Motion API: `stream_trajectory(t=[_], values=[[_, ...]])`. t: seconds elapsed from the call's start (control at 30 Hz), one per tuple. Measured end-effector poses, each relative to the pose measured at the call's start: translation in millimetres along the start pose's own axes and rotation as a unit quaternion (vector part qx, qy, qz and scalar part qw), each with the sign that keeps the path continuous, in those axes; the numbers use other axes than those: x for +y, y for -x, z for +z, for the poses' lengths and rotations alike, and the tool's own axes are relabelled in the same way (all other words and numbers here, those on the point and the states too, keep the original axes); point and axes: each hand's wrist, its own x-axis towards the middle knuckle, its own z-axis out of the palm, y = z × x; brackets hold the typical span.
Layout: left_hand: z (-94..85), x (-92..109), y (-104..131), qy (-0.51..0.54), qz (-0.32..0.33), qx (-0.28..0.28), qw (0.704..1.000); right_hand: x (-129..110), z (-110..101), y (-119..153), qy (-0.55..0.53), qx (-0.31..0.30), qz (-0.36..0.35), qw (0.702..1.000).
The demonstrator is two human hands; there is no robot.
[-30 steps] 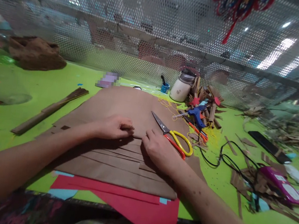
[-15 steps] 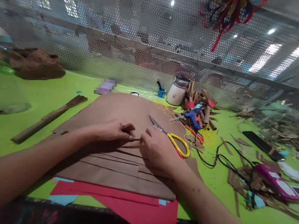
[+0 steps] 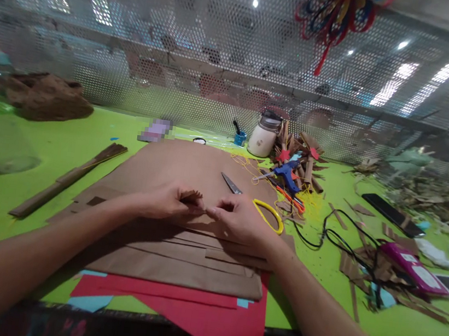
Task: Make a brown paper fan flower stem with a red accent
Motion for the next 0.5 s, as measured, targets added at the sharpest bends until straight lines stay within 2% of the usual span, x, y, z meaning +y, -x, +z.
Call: stream_trajectory(t=[0.2,0.5], values=[[-0.2,3,1,-0.003,-0.024,-0.025,0.999,12,-5,-1,-0.047,-0.038,0.037,0.997],[-8.2,-2,7,0.102,-0.071,-0.070,0.990,16,-11,1,-0.147,-0.140,0.087,0.975]])
